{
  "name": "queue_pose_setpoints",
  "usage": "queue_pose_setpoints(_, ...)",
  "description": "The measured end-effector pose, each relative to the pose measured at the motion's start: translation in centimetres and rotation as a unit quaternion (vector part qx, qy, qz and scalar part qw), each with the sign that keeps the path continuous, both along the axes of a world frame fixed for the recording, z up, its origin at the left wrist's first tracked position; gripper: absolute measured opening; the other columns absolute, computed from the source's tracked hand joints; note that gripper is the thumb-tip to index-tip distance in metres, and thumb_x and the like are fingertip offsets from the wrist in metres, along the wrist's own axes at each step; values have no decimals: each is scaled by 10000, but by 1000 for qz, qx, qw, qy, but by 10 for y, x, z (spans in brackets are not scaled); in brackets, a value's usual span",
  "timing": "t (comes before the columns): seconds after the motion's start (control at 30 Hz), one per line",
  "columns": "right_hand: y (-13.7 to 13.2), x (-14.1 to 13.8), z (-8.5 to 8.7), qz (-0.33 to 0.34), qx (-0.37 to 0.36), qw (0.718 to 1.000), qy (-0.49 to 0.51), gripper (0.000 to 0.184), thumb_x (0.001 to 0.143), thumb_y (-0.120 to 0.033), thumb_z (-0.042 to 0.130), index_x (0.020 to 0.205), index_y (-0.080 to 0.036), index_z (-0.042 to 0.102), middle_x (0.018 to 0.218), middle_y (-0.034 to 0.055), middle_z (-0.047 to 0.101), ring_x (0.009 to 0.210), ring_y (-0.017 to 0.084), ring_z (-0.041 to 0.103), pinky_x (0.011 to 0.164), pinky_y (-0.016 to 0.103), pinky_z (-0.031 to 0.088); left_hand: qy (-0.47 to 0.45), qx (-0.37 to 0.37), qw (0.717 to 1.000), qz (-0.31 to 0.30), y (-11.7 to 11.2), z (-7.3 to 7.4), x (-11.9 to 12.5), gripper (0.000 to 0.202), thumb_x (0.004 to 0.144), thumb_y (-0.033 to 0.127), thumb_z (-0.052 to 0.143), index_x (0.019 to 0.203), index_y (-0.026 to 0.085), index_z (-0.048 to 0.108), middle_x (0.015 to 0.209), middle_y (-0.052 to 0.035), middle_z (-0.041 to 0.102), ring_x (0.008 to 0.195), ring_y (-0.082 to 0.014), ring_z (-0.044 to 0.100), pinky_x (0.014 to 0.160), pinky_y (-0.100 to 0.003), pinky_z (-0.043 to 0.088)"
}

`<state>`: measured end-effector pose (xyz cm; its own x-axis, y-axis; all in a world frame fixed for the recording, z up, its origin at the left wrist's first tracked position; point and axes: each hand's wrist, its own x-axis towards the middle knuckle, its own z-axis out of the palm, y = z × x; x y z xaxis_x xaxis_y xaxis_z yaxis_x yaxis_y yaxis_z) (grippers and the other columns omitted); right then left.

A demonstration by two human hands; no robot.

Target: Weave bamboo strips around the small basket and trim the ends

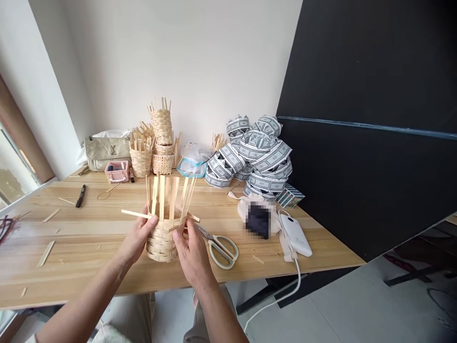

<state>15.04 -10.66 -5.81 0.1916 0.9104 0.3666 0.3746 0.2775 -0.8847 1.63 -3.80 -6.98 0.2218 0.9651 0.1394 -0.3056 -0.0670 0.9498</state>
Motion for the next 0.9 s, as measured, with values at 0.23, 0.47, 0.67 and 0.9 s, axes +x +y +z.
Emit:
queue_pose_setpoints(0.23, -4, 10, 18, 51, -35, 998, -31, 315, 829, -275, 492, 1125, -220, 585, 1017, 62, 677, 888, 211, 641, 736, 319, 525, -23, -40, 999, -5, 18, 7, -14, 621, 634, 543, 669, 1124, 190, 527, 1063, -93, 658, 1043, -308, 569, 854, -373, 469)
queue_pose_setpoints(0.47, 0, 17, 62, -9, -30, 999, 17, 200, 780, -289, 521, 890, -183, 651, 681, 27, 666, 561, 145, 633, 443, 209, 470, -40, -82, 996, -25, 22, 8, -23, 568, 613, 577, 669, 1031, 203, 577, 952, -77, 697, 928, -292, 623, 735, -352, 503)
queue_pose_setpoints(0.67, 25, 0, 71, 99, -123, 983, 90, 313, 714, -277, 558, 1009, -174, 572, 1003, 73, 646, 429, 73, 604, 321, 148, 371, -28, -23, 999, -30, 15, 9, -23, 568, 655, 516, 667, 1104, 196, 531, 1013, -88, 669, 955, -285, 605, 776, -352, 480)
queue_pose_setpoints(0.9, 31, 4, 65, 146, -191, 957, 162, 177, 629, -290, 643, 720, -150, 586, 572, -57, 589, 337, 25, 484, 314, 122, 229, 92, 73, 992, -36, 7, 24, -29, 432, 697, 406, 659, 1064, 211, 538, 930, -49, 644, 953, -270, 564, 817, -339, 434)
